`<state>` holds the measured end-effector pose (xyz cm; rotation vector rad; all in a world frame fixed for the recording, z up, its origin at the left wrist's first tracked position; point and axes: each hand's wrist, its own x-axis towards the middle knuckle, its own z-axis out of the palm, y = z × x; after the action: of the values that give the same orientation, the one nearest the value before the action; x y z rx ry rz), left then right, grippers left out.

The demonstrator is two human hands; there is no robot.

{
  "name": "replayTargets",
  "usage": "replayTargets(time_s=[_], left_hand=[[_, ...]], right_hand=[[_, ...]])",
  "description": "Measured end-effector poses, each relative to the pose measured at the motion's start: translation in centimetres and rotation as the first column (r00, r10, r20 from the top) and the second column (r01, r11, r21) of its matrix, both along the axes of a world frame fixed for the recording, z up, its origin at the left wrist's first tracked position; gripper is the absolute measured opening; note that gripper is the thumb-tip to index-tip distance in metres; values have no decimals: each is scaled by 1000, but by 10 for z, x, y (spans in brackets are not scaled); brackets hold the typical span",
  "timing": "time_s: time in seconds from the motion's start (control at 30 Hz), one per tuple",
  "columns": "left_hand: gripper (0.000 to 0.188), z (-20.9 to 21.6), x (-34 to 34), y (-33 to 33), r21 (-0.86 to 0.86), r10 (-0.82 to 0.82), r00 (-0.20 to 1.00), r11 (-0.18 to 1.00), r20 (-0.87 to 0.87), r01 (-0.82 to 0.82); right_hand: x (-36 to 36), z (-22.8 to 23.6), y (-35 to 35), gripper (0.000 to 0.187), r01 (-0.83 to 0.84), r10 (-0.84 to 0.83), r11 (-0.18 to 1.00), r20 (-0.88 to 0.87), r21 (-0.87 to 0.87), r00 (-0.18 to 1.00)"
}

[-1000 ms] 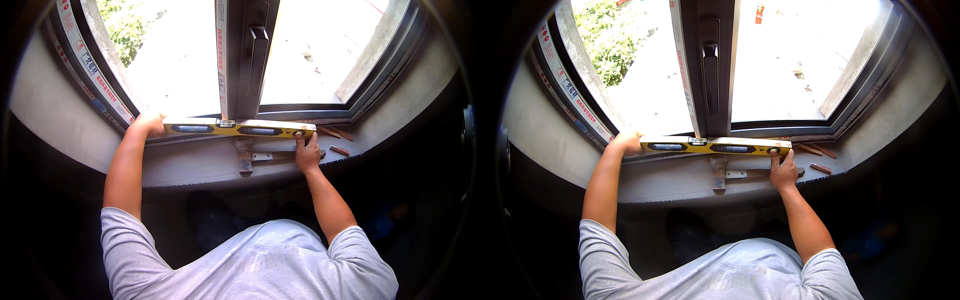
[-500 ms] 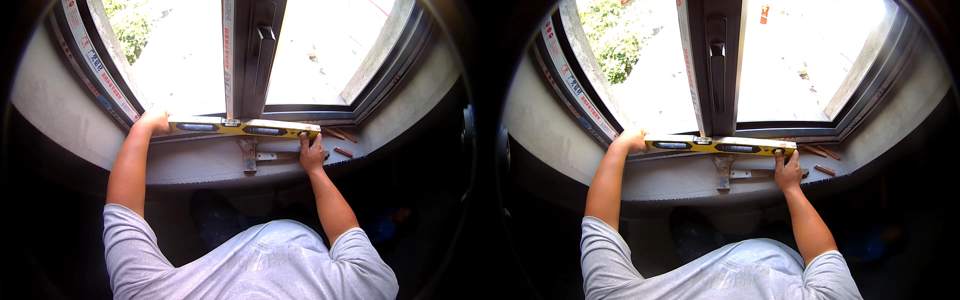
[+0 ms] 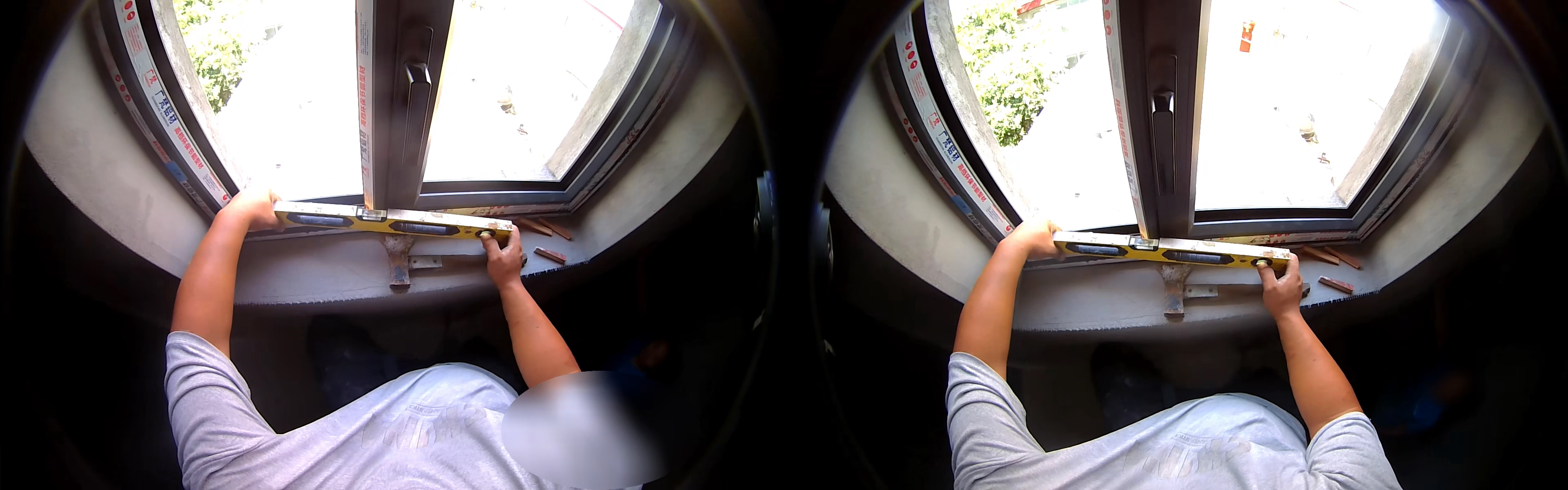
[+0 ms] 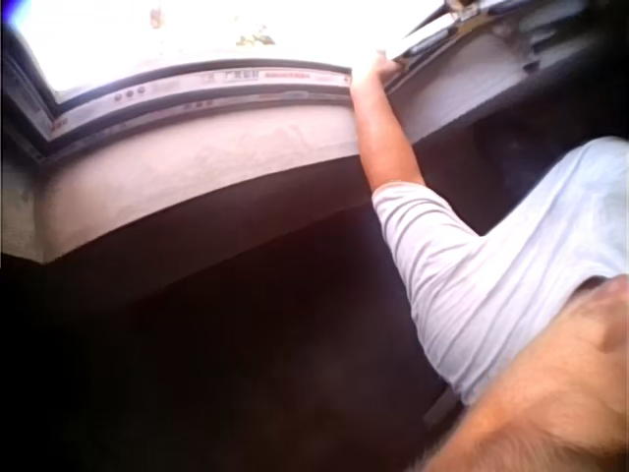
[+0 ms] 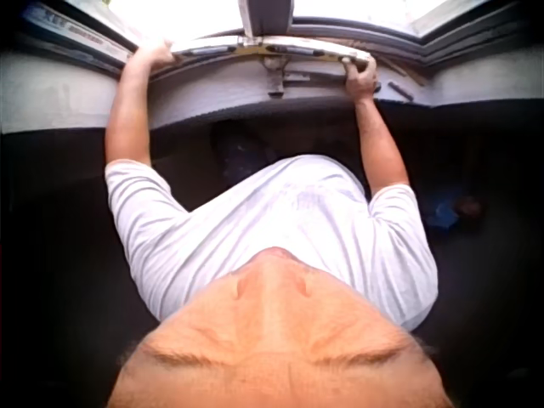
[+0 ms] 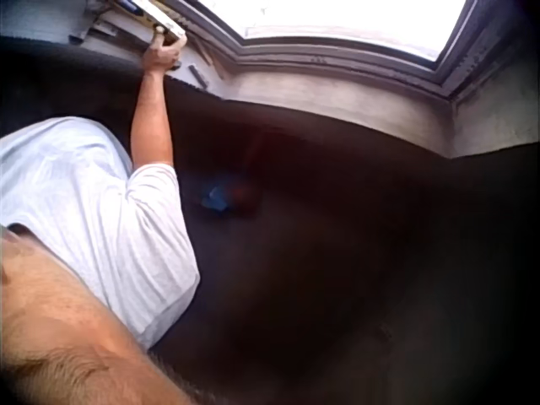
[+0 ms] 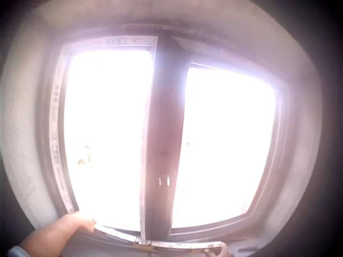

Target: The person positions a window frame into the opening and uses a spirit level to check alignment on the sill and sides. They repeatedly open and close the sash to test operation while adjusting the frame and level placement.

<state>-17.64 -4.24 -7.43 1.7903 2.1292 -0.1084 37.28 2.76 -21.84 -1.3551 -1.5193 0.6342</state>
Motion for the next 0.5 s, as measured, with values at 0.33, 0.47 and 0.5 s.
replayTargets(time_s=[0.33, 0.47, 0.5], left_hand=[[31, 8, 47, -42, 33, -228, 968, 972, -104, 233], [37, -14, 43, -58, 92, -217, 967, 969, -137, 231], [38, -17, 40, -60, 99, -230, 961, 964, -154, 247]], right_hand=[[11, -4, -5, 37, -179, 225, 974, -492, 140, 841], [14, 3, -15, 39, -206, 217, 973, -117, 104, 969], [15, 5, -16, 41, -237, 238, 971, -56, 37, 970]])
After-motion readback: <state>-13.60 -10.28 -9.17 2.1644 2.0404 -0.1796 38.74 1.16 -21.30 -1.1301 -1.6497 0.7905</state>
